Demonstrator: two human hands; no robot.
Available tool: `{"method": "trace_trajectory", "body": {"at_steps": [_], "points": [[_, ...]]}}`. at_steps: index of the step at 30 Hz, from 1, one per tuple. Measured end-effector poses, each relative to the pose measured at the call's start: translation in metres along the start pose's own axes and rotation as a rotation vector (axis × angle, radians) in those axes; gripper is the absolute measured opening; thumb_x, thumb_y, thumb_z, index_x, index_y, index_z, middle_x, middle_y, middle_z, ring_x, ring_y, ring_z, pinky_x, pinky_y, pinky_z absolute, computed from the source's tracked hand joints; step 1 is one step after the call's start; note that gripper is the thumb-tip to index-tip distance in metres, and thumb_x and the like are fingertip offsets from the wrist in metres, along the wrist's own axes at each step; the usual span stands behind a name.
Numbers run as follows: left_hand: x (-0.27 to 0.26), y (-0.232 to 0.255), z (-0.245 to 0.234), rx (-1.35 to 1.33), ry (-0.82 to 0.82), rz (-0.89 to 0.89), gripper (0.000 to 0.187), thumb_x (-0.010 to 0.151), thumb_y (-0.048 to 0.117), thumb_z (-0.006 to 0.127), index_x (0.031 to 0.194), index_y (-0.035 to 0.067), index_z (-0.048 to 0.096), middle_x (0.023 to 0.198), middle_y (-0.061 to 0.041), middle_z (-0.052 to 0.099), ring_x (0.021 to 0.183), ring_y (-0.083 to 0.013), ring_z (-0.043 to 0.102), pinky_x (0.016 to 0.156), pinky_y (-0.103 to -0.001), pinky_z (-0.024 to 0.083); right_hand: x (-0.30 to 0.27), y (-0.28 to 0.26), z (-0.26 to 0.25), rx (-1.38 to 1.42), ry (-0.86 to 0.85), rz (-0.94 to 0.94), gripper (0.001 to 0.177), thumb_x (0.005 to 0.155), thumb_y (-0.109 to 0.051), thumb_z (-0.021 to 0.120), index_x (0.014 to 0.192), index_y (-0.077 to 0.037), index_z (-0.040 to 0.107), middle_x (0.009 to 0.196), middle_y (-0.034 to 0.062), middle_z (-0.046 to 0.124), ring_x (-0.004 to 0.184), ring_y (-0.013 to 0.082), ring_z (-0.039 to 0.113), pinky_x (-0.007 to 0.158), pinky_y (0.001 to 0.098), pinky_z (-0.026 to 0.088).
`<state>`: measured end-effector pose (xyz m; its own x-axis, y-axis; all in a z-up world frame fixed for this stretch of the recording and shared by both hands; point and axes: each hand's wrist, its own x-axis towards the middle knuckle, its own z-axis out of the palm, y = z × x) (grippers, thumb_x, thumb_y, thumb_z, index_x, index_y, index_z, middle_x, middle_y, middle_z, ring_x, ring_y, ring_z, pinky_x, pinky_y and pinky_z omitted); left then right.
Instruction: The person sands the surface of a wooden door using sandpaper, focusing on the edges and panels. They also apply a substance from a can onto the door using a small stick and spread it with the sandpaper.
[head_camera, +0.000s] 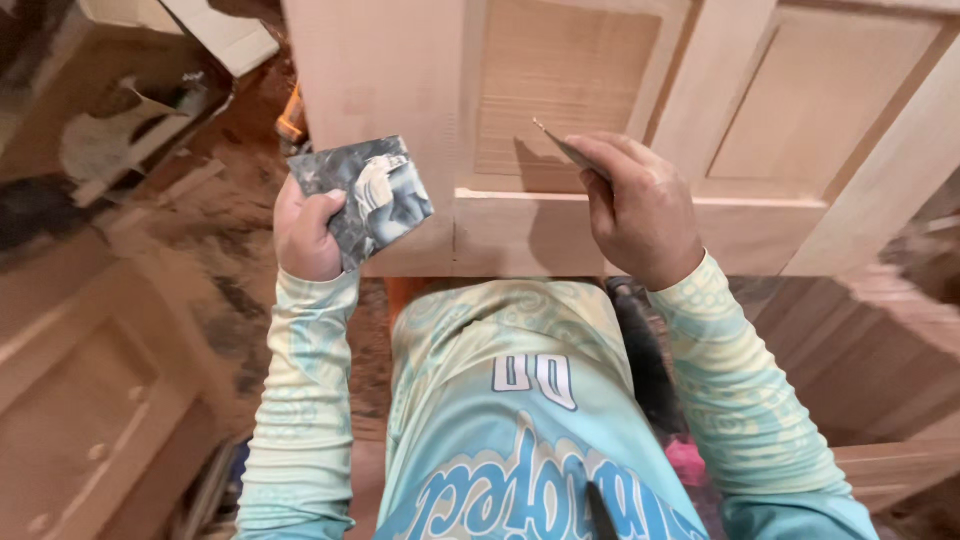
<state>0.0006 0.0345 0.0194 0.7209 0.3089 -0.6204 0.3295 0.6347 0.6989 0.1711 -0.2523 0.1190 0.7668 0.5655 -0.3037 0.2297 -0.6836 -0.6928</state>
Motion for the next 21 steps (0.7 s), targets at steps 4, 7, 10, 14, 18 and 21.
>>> {"method": "trace_trajectory", "body": {"at_steps": [4,7,10,14,18,21], "points": [[-0.007,0.006,0.016,0.060,0.006,-0.007,0.038,0.090,0.000,0.045,0.124,-0.010,0.058,0.117,-0.014,0.069,0.104,-0.0206,0.067,0.100,-0.033,0.054,-0.021,0.021,0.000,0.063,-0.008,0.006,0.030,0.095,0.005,0.062,0.123,-0.002,0.069,0.117,0.0179,0.071,0.101,0.0377,0.069,0.084,0.0423,0.056],[-0.012,0.004,0.026,0.227,-0.012,0.041,0.040,0.092,-0.001,0.045,0.128,-0.011,0.058,0.121,-0.013,0.067,0.109,-0.0196,0.064,0.103,-0.031,0.051,-0.034,0.035,-0.003,0.076,-0.022,-0.015,0.031,0.093,0.004,0.062,0.123,-0.002,0.069,0.118,0.0186,0.070,0.103,0.0385,0.068,0.086,0.0430,0.056],[-0.019,0.000,0.036,0.151,0.005,0.046,0.043,0.089,0.000,0.045,0.129,-0.009,0.057,0.120,-0.012,0.068,0.109,-0.0196,0.066,0.102,-0.030,0.052,-0.043,0.044,-0.009,0.113,-0.007,0.023,0.034,0.091,0.003,0.061,0.124,-0.002,0.069,0.117,0.0189,0.071,0.104,0.0386,0.069,0.088,0.0430,0.056],[-0.017,-0.005,0.053,0.273,-0.036,0.075,0.041,0.087,0.001,0.047,0.125,-0.007,0.059,0.117,-0.011,0.068,0.106,-0.0190,0.066,0.098,-0.030,0.052,-0.048,0.040,-0.017,0.215,-0.009,0.032,0.031,0.092,-0.003,0.062,0.123,-0.004,0.070,0.115,0.0168,0.072,0.098,0.0342,0.072,0.085,0.0395,0.058],[-0.001,-0.004,0.064,0.407,-0.094,0.112,0.032,0.092,0.001,0.050,0.121,-0.007,0.061,0.114,-0.011,0.068,0.101,-0.0177,0.063,0.095,-0.029,0.051,-0.045,0.028,-0.023,0.212,0.034,-0.024,0.028,0.093,-0.010,0.066,0.120,-0.005,0.070,0.115,0.0154,0.073,0.093,0.0325,0.074,0.080,0.0383,0.059],[0.008,0.000,0.068,0.391,-0.127,0.078,0.031,0.091,0.001,0.051,0.119,-0.006,0.061,0.112,-0.010,0.068,0.099,-0.0170,0.063,0.093,-0.028,0.051,-0.048,0.019,-0.028,0.225,0.121,-0.024,0.026,0.093,-0.014,0.071,0.116,-0.004,0.071,0.110,0.0165,0.073,0.094,0.0375,0.071,0.076,0.0418,0.057]]}}
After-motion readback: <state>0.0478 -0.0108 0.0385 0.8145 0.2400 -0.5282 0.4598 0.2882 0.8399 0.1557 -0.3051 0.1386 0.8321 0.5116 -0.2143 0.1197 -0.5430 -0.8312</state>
